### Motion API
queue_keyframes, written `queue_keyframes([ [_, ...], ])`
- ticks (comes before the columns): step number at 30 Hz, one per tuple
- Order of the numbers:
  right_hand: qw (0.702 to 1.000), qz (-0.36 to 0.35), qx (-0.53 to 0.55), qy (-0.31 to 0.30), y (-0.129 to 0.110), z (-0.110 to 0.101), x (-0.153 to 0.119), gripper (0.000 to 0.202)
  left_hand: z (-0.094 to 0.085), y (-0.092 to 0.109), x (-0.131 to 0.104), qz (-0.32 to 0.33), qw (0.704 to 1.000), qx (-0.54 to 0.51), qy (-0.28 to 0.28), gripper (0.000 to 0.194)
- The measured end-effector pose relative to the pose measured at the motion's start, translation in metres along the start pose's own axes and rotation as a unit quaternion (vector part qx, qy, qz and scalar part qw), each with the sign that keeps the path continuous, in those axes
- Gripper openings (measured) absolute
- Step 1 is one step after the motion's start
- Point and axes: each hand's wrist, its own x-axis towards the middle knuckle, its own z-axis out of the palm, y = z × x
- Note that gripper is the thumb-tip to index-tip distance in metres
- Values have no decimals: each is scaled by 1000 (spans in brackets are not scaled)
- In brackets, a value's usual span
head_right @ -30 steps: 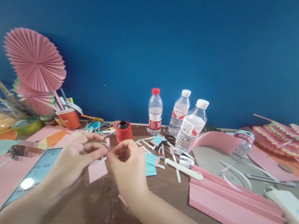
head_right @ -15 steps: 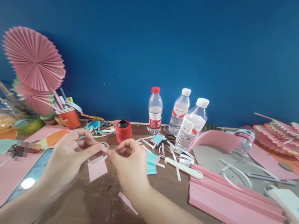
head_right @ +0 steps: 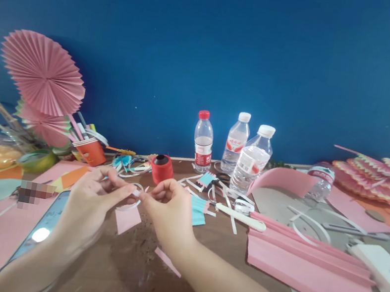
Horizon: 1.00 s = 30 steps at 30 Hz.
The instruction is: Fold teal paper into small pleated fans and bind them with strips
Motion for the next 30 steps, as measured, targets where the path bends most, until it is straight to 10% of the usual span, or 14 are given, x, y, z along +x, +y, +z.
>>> queue_keyframes([
  [30, 990, -96, -100, 3, -1, -1, -5, 19, -1, 8, -3, 2, 999, -50, 0, 25],
])
